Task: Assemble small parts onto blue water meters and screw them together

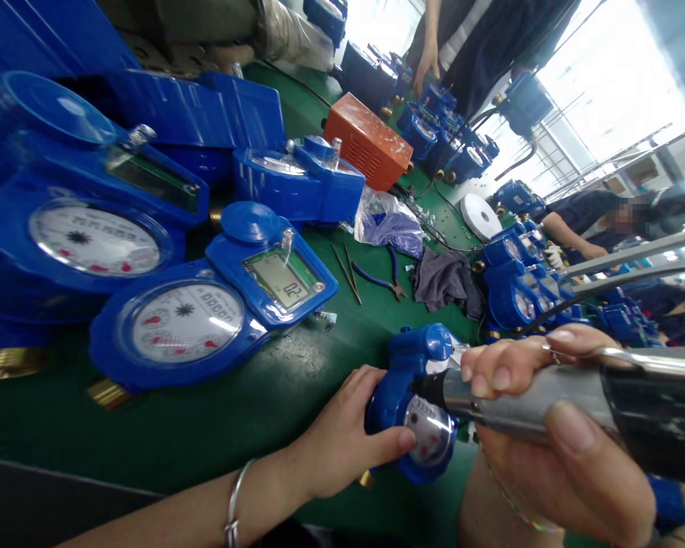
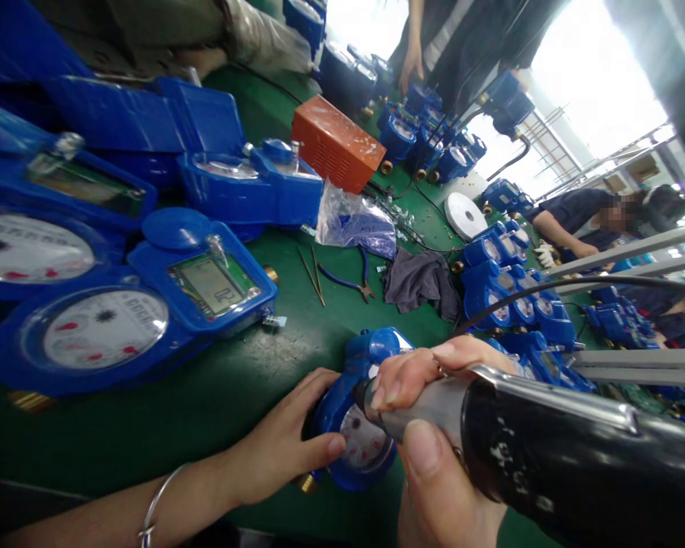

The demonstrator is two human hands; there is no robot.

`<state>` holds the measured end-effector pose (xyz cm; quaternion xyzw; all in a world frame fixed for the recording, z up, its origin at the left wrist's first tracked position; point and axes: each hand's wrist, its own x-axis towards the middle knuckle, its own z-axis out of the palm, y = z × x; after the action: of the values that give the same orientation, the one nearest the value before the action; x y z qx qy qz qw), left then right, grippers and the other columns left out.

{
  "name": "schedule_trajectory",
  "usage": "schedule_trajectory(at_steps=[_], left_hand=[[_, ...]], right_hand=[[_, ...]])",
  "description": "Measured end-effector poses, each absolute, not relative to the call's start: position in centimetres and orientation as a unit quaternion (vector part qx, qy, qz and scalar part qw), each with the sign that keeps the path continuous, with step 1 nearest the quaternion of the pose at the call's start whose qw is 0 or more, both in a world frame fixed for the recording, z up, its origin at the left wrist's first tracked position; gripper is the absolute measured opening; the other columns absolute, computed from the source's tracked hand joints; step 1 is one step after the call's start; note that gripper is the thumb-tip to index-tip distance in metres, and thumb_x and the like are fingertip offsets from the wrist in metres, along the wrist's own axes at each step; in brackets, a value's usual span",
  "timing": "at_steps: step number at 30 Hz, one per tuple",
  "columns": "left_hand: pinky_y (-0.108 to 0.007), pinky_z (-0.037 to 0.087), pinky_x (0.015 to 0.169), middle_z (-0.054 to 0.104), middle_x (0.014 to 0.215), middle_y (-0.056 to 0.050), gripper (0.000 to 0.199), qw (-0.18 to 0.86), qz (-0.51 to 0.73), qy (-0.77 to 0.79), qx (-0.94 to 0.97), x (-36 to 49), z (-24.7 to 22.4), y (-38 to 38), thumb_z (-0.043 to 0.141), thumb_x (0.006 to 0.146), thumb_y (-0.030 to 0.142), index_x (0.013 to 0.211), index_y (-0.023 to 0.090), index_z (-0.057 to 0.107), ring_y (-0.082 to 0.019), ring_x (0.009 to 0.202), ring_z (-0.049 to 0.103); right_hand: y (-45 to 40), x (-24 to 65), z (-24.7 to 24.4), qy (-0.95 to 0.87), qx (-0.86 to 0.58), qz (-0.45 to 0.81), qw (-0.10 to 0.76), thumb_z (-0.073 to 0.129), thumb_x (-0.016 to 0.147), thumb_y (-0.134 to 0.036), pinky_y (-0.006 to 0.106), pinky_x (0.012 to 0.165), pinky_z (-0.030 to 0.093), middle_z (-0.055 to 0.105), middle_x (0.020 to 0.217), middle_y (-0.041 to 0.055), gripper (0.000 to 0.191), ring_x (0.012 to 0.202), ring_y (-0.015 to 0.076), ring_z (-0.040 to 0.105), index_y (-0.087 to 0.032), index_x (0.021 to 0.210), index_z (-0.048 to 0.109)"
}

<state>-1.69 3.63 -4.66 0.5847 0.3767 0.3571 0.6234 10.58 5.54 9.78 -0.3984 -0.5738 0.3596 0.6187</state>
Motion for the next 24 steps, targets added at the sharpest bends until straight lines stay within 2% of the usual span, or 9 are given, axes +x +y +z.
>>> schedule_trajectory(at_steps=[12,20,24], left_hand=[[-0.039,0.043,0.090,0.054,0.107,-0.005,0.058,0.619,0.360,0.383,0.583,-1.8,-4.3,3.6,0.062,0.072,0.061,0.112,0.021,0.053,-0.025,0.101,0.051],[-0.040,0.043,0.090,0.054,0.107,-0.006,0.059,0.618,0.361,0.378,0.588,-1.9,-4.7,3.9,0.064,0.071,0.060,0.113,0.021,0.052,-0.025,0.101,0.051],[-0.041,0.043,0.089,0.054,0.106,-0.006,0.060,0.620,0.355,0.379,0.588,-1.8,-4.3,3.9,0.062,0.071,0.062,0.112,0.020,0.052,-0.026,0.100,0.051]], right_hand=[[6.1,10.4,9.8,-0.608,-0.368,0.384,0.589,0.062,0.074,-0.025,0.034,0.059,0.049,0.057,0.068,-0.0018,0.029,0.060,0.0157,0.057,-0.020,0.100,0.048],[5.1,9.3,10.8,-0.563,-0.424,0.324,0.631,0.066,0.068,-0.028,0.033,0.057,0.046,0.054,0.063,-0.0038,0.031,0.055,0.0139,0.050,-0.021,0.091,0.048],[5.1,10.1,10.2,-0.585,-0.393,0.357,0.613,0.064,0.072,-0.028,0.035,0.058,0.048,0.056,0.068,-0.0023,0.031,0.061,0.0159,0.054,-0.022,0.098,0.049]])
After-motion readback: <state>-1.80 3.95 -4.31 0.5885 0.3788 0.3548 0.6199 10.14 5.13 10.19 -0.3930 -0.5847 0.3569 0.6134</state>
